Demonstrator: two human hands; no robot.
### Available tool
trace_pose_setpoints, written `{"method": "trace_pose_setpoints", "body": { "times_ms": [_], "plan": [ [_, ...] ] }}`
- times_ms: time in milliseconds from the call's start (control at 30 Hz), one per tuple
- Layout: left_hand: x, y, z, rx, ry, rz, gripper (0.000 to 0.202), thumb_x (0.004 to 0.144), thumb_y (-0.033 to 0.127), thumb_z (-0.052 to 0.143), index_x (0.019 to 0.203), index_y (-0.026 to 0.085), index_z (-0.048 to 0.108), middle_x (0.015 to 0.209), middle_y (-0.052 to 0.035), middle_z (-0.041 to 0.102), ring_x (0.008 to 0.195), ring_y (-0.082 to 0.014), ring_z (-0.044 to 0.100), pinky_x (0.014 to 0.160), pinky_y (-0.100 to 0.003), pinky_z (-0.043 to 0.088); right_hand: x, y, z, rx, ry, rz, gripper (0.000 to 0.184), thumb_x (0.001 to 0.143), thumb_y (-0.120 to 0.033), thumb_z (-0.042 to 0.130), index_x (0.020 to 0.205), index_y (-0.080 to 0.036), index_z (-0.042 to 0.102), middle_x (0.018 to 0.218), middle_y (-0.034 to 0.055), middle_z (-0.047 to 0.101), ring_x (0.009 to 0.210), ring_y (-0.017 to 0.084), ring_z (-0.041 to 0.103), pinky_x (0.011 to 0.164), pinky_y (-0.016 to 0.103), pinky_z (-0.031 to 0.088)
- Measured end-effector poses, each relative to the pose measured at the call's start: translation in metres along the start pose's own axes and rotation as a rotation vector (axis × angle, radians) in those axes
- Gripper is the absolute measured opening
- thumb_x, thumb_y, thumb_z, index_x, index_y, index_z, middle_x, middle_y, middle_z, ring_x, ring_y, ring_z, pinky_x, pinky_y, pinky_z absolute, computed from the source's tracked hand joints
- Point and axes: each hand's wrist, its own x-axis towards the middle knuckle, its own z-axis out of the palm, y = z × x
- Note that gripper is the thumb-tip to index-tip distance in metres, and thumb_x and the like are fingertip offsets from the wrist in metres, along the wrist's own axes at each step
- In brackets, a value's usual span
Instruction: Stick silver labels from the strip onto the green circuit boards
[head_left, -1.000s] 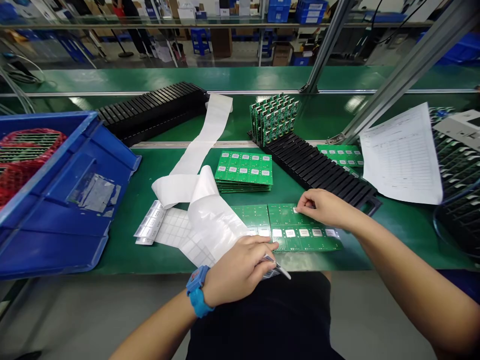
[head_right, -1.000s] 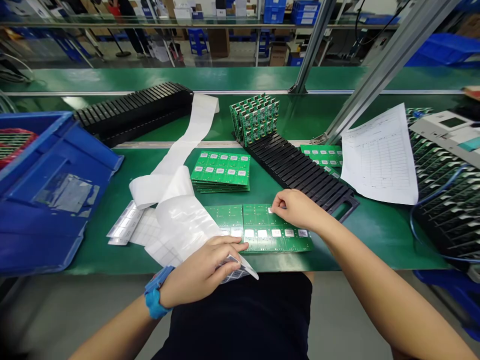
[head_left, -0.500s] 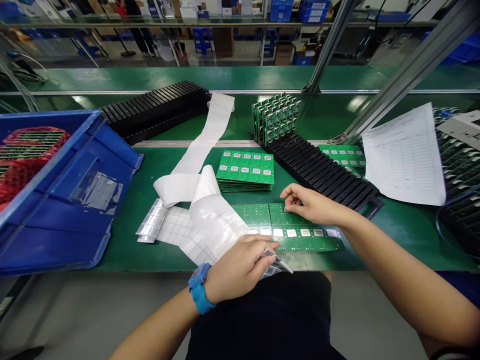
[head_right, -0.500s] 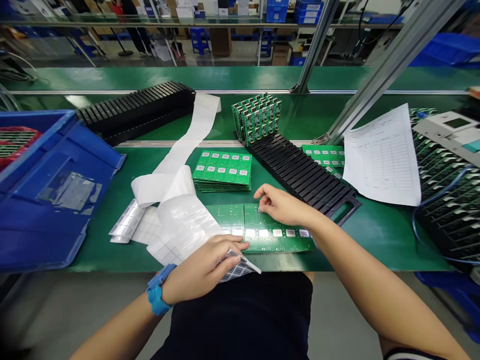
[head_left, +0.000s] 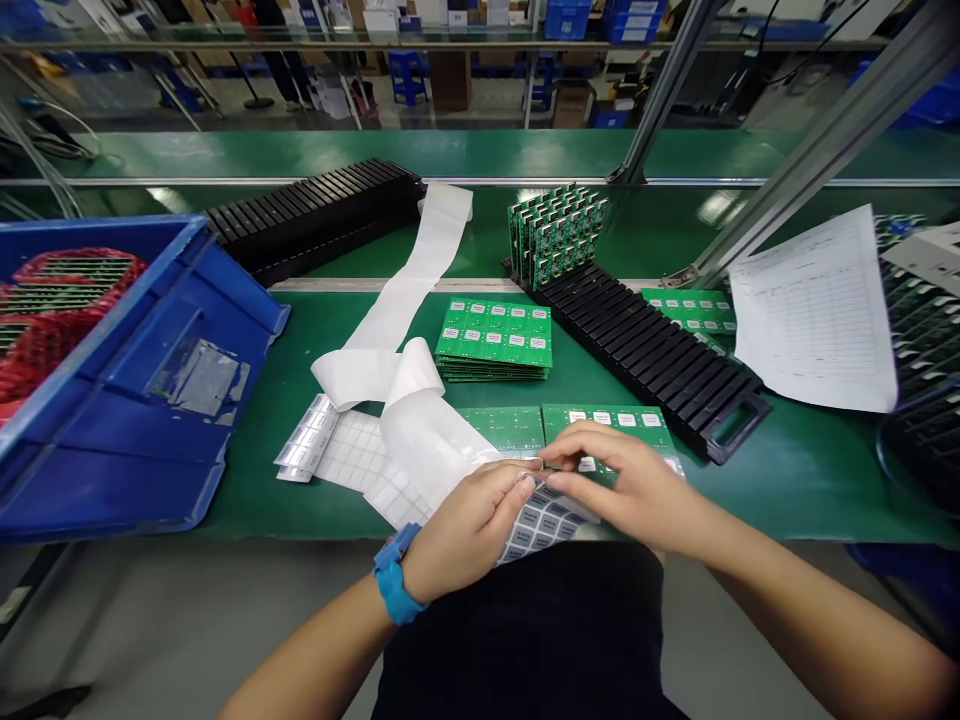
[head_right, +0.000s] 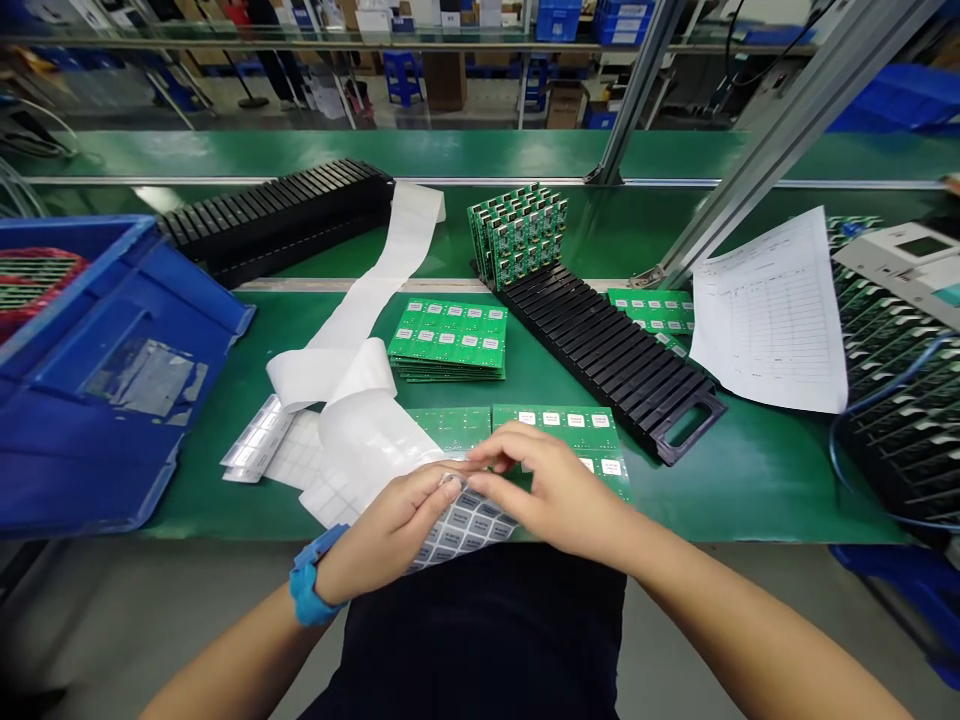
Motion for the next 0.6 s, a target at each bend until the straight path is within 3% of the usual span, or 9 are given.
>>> {"method": "trace_pose_setpoints", "body": {
  "times_ms": [200,300,367,467,600],
  "plan": [
    [-0.005,-0.004,0.004,0.089,0.138,0.017,0.027,0.093,0.026,0.037,0.097,0.015,0.062,0.104,-0.0021,0.059,0.105,-0.0106,0.050,0.092,-0.021,0.038,0.005,-0.013,0.015,0.135,-0.026,0.154,0.014,0.082,-0.034,0.058,0.084,-0.021,0.063,0.084,-0.0009,0.055,0.078,0.008,0.052,0.071,0.020,0.042],
    [-0.007,-0.008,0.003,0.160,0.184,0.042,0.032,0.092,0.029,0.039,0.077,0.011,0.060,0.085,-0.0035,0.061,0.084,-0.0103,0.055,0.079,-0.022,0.042,0.009,-0.014,0.006,0.243,-0.064,0.234,0.016,0.082,-0.033,0.057,0.083,-0.017,0.061,0.084,0.0008,0.057,0.077,0.009,0.052,0.069,0.020,0.042],
    [-0.007,-0.008,0.001,0.226,0.183,0.060,0.034,0.092,0.031,0.039,0.075,0.011,0.060,0.083,-0.0033,0.061,0.078,-0.0097,0.055,0.073,-0.023,0.042,0.016,-0.007,-0.007,0.303,-0.046,0.306,0.022,0.082,-0.035,0.057,0.082,-0.013,0.058,0.079,0.0026,0.057,0.072,0.010,0.051,0.064,0.022,0.042],
    [-0.006,-0.006,-0.001,0.336,0.050,0.136,0.026,0.092,0.032,0.041,0.092,0.018,0.062,0.100,0.0033,0.061,0.099,-0.0102,0.052,0.088,-0.024,0.038,0.035,0.013,-0.030,0.110,-0.005,0.382,0.029,0.081,-0.040,0.057,0.085,-0.011,0.059,0.080,0.0042,0.058,0.073,0.013,0.051,0.065,0.025,0.041],
    [-0.006,-0.003,0.002,0.477,-0.198,0.189,0.032,0.092,0.040,0.038,0.083,0.017,0.059,0.125,0.0065,0.049,0.128,-0.0166,0.029,0.103,-0.034,0.025,0.060,0.037,-0.043,-0.193,-0.278,0.497,0.020,0.083,-0.029,0.054,0.082,-0.010,0.060,0.077,0.0028,0.059,0.068,0.011,0.050,0.063,0.024,0.039]
  ]
}}
